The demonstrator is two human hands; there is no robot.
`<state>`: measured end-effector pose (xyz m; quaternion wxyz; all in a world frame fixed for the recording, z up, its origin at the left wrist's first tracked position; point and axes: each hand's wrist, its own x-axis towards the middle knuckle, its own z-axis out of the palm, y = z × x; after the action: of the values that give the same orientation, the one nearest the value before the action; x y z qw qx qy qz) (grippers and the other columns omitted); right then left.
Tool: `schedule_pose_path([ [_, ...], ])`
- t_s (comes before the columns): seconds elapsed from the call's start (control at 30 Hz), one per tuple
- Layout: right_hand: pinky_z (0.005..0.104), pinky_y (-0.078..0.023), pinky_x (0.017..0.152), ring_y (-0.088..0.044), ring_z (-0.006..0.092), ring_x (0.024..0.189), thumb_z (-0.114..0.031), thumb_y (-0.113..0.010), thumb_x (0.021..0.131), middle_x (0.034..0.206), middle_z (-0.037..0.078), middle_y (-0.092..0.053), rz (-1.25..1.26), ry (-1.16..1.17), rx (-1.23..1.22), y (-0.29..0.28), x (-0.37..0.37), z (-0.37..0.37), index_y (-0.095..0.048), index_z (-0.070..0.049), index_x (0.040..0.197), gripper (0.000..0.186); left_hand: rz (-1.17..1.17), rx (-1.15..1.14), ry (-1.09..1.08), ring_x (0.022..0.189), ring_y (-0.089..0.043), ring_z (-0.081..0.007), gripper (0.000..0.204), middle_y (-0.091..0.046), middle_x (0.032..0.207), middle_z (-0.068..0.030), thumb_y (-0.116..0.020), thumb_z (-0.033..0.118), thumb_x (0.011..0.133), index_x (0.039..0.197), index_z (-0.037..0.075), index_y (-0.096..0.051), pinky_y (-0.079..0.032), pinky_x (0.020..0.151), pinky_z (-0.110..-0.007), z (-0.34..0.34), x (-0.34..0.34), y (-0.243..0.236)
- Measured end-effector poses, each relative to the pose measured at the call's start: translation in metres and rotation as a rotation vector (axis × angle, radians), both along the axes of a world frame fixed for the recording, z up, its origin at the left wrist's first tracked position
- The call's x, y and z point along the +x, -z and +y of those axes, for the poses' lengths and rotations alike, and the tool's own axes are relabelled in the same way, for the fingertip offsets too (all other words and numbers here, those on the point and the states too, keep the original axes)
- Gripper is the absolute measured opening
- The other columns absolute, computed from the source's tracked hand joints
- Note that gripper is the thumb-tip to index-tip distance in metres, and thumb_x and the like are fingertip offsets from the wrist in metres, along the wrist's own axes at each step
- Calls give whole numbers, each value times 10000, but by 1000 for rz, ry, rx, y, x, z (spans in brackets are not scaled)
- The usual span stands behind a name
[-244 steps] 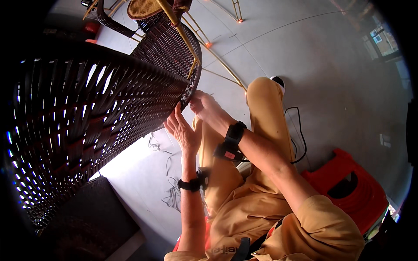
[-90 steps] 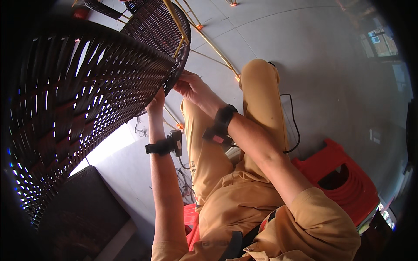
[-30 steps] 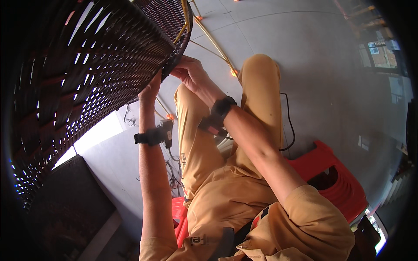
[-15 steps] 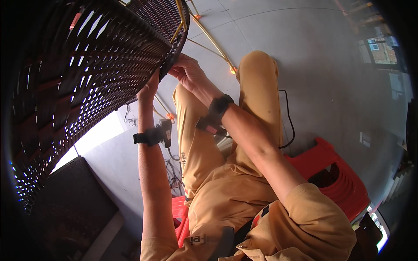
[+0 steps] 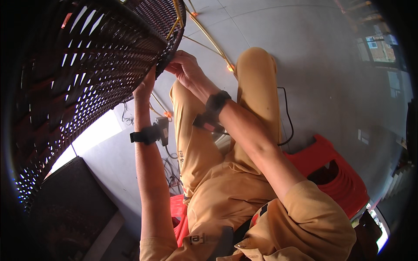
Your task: The person is repairing a dark brown wicker chair seat by weaving strands through the metal frame by hand and using a screwdriver to secure and tuck in the ends.
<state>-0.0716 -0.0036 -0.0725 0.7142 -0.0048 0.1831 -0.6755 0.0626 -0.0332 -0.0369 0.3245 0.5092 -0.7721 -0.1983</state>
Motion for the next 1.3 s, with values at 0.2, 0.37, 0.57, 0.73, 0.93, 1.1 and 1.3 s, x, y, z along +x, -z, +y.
schedule_pose_path([
  [0.2, 363, -530, 749, -623, 257, 713, 91, -554, 680, 783, 161, -606, 82, -52, -34, 0, -7, -1, -551, 55, 779, 105, 100, 2, 62, 785, -554, -231, 155, -587, 846, -73, -534, 177, 844, 927, 65, -600, -445, 675, -344, 2, -7, -6],
  [0.37, 354, -537, 725, -623, 259, 707, 104, -558, 663, 782, 167, -605, 152, -48, -6, -5, -7, -1, -564, 68, 767, 110, -448, -601, 222, 755, -555, -215, 160, -588, 845, -76, -576, 168, 820, 931, 54, -597, -450, 668, -326, -2, 3, -10],
  [0.57, 357, -535, 720, -621, 256, 703, 101, -556, 664, 787, 165, -609, 242, -61, 10, -5, -7, 0, -572, 69, 771, 112, 167, 13, 81, 800, -543, -158, 179, -587, 886, -53, -623, 72, 768, 938, 27, -590, -452, 721, -298, 4, -4, -2],
  [0.73, 367, -531, 723, -621, 252, 704, 95, -550, 666, 783, 158, -615, 309, -77, 23, -4, -6, -2, -580, 69, 781, 121, 394, 218, 35, 817, -526, -139, 187, -573, 889, -43, -613, 38, 756, 937, 1, -582, -447, 732, -279, 5, -10, -1],
  [0.93, 363, -533, 718, -624, 248, 700, 85, -555, 669, 787, 158, -618, 379, -65, -11, -6, -7, -1, -586, 73, 795, 130, 307, 193, -16, 828, -514, -137, 195, -562, 913, -54, -608, 44, 757, 943, -5, -578, -444, 737, -276, 4, -15, -4],
  [1.1, 357, -532, 720, -624, 233, 704, 50, -566, 686, 784, 150, -622, 417, -58, -18, -9, -9, 0, -593, 81, 818, 138, 73, 0, -74, 825, -529, -207, 234, -573, 920, -98, -580, 144, 797, 973, -10, -567, -422, 765, -354, 10, -26, -12],
  [1.3, 352, -532, 719, -624, 227, 709, 35, -578, 691, 794, 148, -625, 417, -67, -24, -11, -8, 1, -601, 80, 846, 163, -69, -133, -84, 868, -529, -338, 294, -561, 958, -199, -528, 227, 831, 998, -13, -558, -394, 780, -427, 9, -25, -8],
])
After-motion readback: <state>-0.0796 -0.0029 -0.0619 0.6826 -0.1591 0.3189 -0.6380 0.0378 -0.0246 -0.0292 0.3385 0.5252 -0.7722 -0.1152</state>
